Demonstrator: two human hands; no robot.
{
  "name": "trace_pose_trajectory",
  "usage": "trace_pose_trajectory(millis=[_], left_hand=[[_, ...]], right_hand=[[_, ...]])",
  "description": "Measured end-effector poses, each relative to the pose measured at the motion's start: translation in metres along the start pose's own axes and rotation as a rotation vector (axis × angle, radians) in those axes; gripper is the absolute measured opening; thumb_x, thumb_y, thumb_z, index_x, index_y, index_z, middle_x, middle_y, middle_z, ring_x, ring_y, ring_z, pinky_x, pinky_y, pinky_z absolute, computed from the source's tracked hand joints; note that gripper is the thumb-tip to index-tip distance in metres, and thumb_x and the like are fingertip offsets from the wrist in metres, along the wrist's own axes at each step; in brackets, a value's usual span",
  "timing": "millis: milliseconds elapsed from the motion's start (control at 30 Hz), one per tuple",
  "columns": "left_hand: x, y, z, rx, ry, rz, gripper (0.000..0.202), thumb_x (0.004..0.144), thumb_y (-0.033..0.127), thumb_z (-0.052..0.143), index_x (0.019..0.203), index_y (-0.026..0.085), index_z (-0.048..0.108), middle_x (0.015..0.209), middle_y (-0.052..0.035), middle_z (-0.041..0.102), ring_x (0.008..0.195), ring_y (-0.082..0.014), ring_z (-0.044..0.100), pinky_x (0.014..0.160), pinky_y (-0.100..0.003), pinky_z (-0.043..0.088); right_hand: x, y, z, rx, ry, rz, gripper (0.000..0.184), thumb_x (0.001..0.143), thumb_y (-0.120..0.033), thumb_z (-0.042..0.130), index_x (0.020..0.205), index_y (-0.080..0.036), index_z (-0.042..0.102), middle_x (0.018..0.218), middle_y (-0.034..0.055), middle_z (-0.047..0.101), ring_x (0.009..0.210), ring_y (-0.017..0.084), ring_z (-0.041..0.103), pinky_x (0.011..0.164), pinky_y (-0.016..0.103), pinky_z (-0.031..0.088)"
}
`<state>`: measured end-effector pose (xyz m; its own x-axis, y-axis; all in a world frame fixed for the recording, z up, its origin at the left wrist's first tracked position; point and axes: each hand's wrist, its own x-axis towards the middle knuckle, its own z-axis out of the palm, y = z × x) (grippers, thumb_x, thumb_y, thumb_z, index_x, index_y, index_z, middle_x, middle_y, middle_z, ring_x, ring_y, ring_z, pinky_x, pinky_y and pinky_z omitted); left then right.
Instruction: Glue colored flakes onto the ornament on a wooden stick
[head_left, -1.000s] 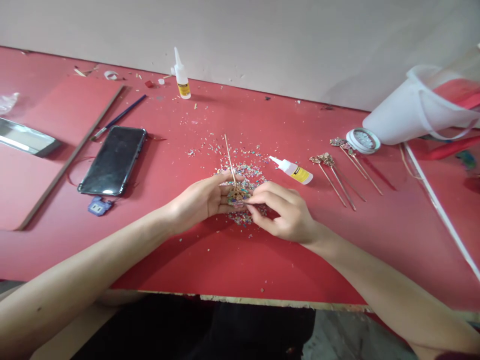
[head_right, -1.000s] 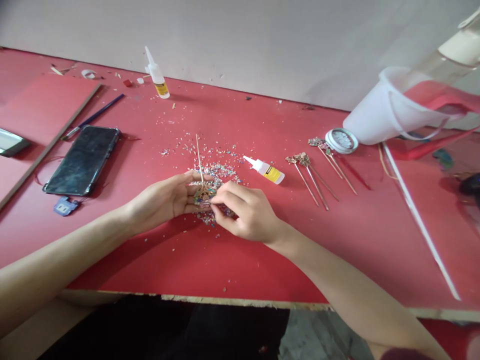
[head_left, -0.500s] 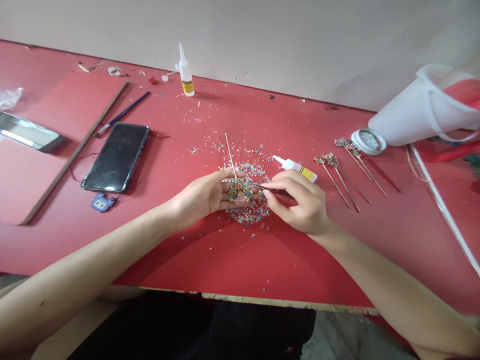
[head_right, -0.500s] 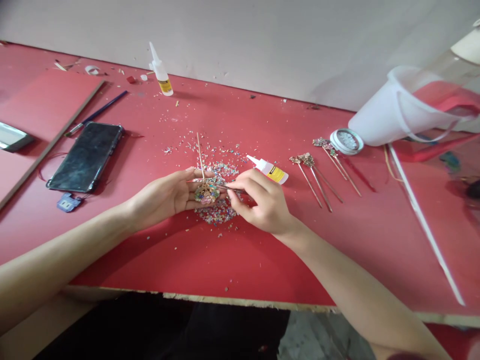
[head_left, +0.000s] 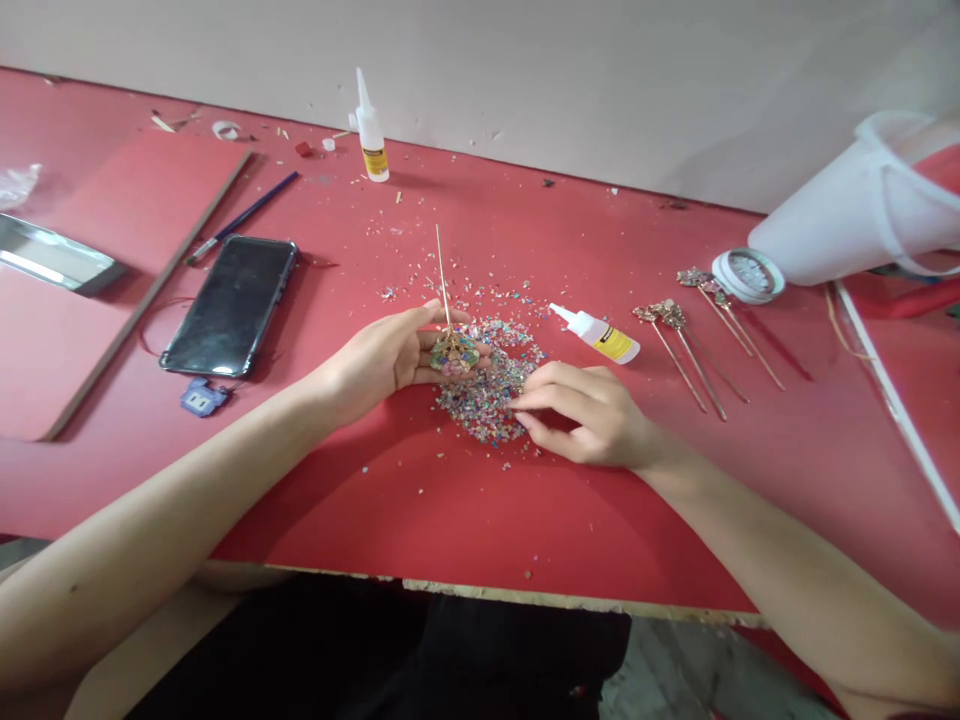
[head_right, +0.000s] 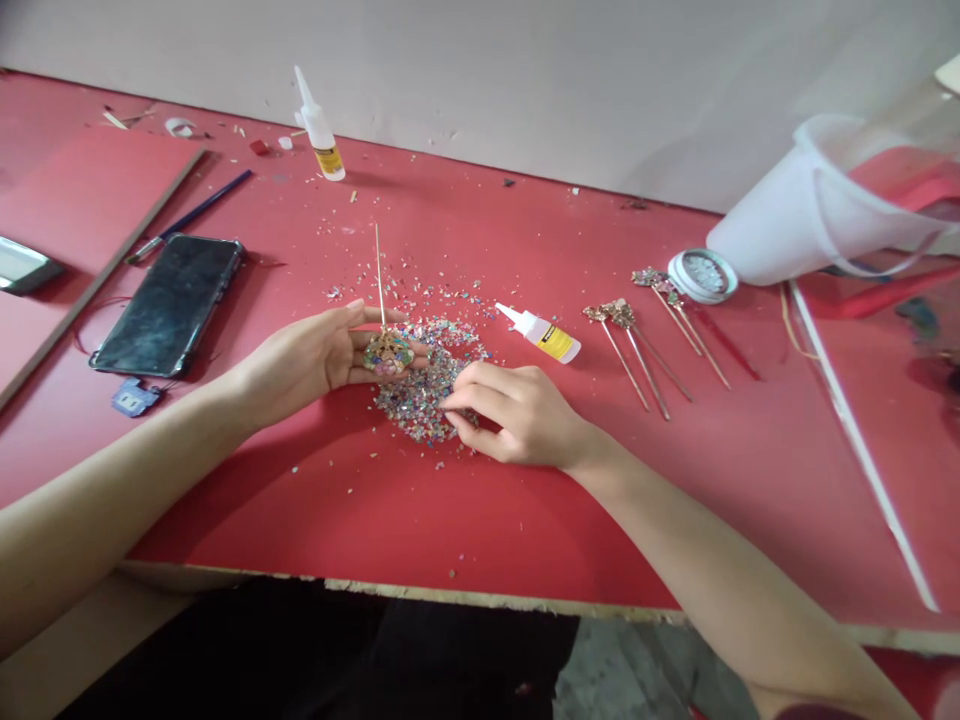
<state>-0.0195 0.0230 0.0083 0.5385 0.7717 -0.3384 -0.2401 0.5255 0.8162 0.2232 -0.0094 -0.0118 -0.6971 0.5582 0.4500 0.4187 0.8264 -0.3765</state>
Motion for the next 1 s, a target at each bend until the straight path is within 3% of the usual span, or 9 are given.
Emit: trace_pose_trajectory(millis=[367,1000], left_hand=[[0.001,0.0044,-0.0021,0.044,0.062,0.048,0.038,0.095,0.033,0.034,0.116,0.009,0.054,0.102,-0.0156,0.069,0.094,-0.0231,0.067,0.088,-0.038,0.05],[0.0022,0.0042,-0.0032,0.058,0.05,0.029,0.038,0.095,0.032,0.035,0.121,0.009,0.052,0.101,-0.0151,0.07,0.096,-0.0241,0.067,0.088,-0.039,0.05]], right_hand=[[-0.0012,0.0016,-0.002,0.027,-0.112,-0.08,0.01,0.081,-0.015,0.056,0.09,-0.018,0.058,0.084,0.0013,0.062,0.069,0.008,0.058,0.057,0.019,0.044],[-0.0011,0.0016,-0.0015,0.021,-0.144,-0.08,0.011,0.082,-0.016,0.054,0.091,-0.018,0.059,0.085,0.0023,0.064,0.068,0.008,0.058,0.058,0.02,0.045]])
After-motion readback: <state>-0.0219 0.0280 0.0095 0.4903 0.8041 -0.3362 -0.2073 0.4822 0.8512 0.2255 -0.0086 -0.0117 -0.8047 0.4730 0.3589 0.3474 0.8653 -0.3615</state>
